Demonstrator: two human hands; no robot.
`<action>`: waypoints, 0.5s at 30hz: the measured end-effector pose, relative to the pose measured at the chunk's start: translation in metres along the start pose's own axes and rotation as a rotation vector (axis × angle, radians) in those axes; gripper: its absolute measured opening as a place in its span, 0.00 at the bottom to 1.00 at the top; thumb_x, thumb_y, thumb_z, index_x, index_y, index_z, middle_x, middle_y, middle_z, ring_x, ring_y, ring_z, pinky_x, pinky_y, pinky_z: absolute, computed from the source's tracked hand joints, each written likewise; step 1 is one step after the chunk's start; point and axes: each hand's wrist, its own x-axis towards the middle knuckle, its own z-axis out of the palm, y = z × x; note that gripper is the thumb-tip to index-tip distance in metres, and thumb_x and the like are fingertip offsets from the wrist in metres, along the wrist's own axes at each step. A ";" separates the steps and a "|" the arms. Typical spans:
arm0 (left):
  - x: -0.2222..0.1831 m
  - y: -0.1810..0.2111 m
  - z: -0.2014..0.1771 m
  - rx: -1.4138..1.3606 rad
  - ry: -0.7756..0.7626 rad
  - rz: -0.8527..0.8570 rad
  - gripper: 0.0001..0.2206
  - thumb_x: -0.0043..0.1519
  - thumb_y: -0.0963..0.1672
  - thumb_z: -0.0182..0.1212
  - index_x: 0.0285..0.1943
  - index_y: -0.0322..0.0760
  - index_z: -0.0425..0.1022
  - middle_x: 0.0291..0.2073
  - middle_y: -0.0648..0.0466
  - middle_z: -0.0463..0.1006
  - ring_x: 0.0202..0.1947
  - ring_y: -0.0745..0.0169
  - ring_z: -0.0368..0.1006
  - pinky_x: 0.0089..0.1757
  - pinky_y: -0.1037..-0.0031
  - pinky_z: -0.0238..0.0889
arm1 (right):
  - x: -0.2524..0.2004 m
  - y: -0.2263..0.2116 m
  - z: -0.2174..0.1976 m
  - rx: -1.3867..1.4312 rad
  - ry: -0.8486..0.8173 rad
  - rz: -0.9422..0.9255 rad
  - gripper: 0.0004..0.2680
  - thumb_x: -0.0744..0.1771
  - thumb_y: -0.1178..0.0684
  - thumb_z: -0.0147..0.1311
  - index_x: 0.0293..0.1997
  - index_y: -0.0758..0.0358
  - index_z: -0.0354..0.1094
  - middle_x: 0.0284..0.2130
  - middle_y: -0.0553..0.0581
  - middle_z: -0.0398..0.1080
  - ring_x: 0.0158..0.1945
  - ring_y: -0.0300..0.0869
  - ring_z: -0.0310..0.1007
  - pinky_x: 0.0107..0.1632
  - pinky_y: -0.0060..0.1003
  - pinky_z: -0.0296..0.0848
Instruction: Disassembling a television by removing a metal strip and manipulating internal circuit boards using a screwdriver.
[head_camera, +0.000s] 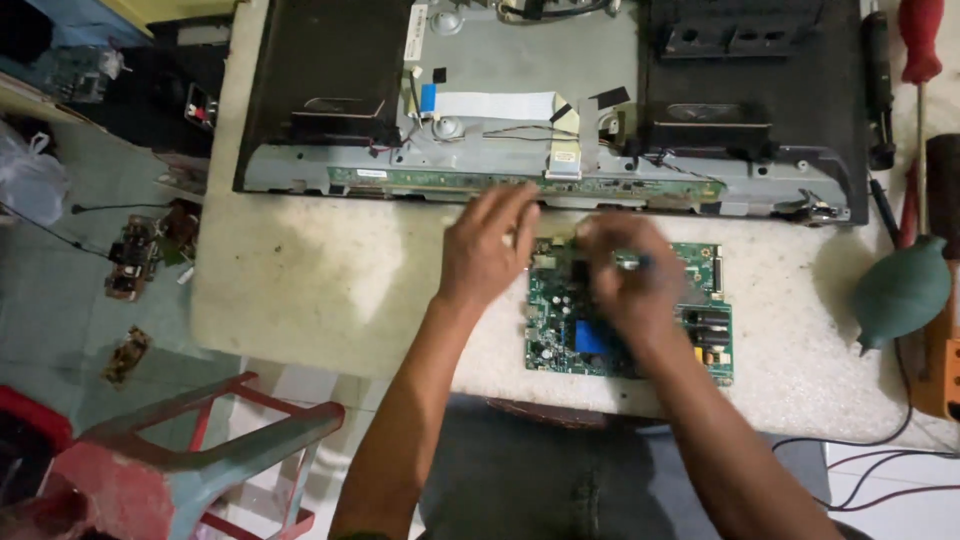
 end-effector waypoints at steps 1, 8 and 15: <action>-0.009 0.012 -0.010 -0.002 0.001 0.003 0.11 0.65 0.41 0.65 0.56 0.41 0.80 0.43 0.53 0.81 0.41 0.55 0.81 0.37 0.72 0.79 | -0.009 -0.012 0.009 -0.002 0.003 -0.002 0.04 0.67 0.63 0.59 0.42 0.60 0.75 0.33 0.57 0.79 0.39 0.53 0.82 0.43 0.43 0.78; -0.044 0.033 -0.037 -0.074 0.018 0.040 0.19 0.60 0.38 0.66 0.63 0.37 0.78 0.53 0.47 0.81 0.48 0.52 0.82 0.45 0.66 0.79 | 0.023 -0.076 -0.003 0.021 -0.362 -0.140 0.08 0.63 0.58 0.62 0.46 0.60 0.78 0.38 0.61 0.80 0.40 0.58 0.80 0.45 0.50 0.79; -0.021 0.015 -0.013 -0.400 0.096 -0.276 0.14 0.73 0.44 0.50 0.63 0.35 0.76 0.51 0.43 0.82 0.49 0.45 0.81 0.44 0.65 0.78 | 0.135 -0.025 -0.024 -0.541 -0.781 -0.516 0.17 0.61 0.62 0.63 0.54 0.53 0.76 0.55 0.64 0.71 0.54 0.65 0.73 0.53 0.65 0.74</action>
